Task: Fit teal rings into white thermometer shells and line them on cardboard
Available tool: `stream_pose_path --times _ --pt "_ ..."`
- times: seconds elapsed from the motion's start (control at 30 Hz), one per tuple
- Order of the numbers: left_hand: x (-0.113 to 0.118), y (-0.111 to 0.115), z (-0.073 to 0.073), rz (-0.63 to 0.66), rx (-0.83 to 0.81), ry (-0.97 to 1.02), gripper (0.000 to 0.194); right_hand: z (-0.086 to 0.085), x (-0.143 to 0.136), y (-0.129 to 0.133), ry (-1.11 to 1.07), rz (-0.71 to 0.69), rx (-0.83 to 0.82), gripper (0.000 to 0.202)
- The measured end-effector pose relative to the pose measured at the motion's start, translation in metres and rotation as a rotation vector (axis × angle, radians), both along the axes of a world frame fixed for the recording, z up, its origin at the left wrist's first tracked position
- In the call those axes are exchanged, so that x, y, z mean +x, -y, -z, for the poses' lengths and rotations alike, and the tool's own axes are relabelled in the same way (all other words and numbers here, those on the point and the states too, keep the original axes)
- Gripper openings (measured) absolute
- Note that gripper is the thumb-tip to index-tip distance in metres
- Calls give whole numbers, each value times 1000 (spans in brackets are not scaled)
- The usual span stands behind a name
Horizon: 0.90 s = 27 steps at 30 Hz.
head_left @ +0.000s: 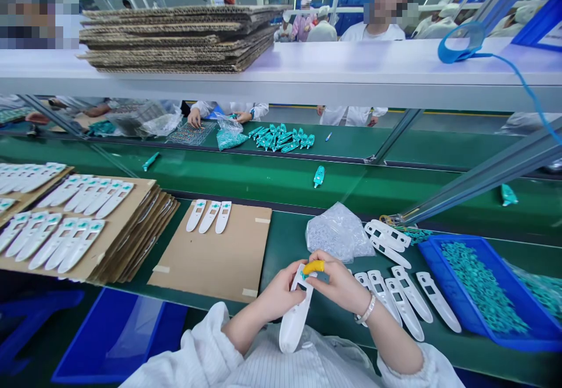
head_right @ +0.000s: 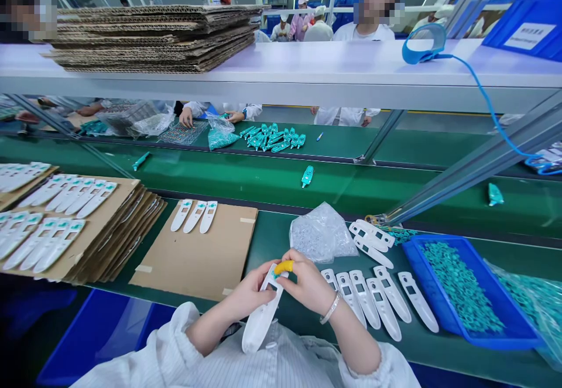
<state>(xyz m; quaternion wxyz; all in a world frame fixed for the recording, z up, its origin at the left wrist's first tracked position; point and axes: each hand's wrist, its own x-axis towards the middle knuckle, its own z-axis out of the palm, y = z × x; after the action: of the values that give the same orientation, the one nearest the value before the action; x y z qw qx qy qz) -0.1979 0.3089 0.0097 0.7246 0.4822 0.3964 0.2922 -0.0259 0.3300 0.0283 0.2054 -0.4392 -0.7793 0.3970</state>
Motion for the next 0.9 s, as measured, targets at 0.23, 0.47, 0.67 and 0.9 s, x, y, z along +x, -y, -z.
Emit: stream_pose_path --times 0.23,0.47,0.67,0.9 --pt "-1 -2 1 10 -25 55 39 2 0 -1 47 -51 63 14" --pt "1 -3 5 -49 -50 80 38 0 -4 0 123 -38 117 10" --pt "2 -2 12 -160 -65 16 42 7 -8 6 -142 105 26 18" --pt "2 0 14 -275 239 -255 37 25 -22 14 -415 393 -388 27"
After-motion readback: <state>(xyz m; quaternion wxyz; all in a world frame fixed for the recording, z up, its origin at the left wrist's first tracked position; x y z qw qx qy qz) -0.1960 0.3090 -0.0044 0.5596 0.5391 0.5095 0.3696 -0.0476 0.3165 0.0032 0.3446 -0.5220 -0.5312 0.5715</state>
